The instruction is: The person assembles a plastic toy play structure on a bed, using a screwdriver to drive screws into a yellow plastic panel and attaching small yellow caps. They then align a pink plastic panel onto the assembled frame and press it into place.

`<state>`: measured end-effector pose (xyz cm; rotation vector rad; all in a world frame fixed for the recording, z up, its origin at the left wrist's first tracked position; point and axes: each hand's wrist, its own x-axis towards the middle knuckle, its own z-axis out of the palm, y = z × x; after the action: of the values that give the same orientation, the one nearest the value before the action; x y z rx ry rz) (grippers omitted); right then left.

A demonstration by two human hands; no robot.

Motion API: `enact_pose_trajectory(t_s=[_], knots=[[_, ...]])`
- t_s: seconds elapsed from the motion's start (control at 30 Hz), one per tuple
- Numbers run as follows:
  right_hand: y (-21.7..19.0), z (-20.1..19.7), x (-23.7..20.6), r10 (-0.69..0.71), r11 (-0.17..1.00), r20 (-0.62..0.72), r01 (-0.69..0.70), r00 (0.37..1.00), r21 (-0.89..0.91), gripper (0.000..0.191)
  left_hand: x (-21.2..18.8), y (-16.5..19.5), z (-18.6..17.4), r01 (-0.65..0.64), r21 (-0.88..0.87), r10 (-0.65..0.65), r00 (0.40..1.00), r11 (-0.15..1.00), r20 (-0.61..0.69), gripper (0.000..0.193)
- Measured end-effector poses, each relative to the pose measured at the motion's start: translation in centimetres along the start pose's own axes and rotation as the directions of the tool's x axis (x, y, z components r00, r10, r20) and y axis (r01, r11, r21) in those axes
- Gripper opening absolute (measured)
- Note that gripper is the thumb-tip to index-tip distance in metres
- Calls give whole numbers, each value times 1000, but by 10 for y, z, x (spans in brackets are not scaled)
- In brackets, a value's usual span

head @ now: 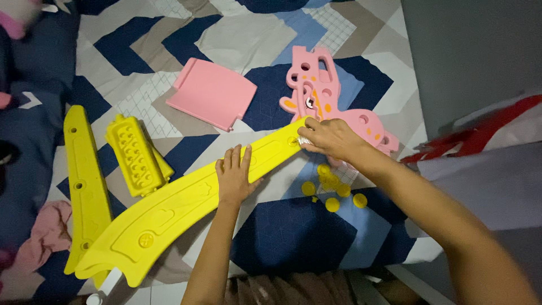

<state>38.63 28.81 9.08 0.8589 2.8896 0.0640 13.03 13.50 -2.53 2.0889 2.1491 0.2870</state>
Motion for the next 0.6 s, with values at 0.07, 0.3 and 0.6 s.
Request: enact_pose_trajectory(t_s=[0.07, 0.3, 0.6], knots=[[-2, 8, 4, 195, 977, 41, -198, 980, 78, 44, 1, 0, 1, -4, -13, 4, 1000, 1000, -17, 110], [20, 27, 21, 712, 523, 319, -775, 626, 355, 54, 0, 2, -3, 0, -28, 0, 1000, 1000, -2, 110], [23, 6, -20, 149, 902, -110, -89, 983, 422, 38, 1, 2, -6, 24, -33, -22, 998, 999, 54, 109]])
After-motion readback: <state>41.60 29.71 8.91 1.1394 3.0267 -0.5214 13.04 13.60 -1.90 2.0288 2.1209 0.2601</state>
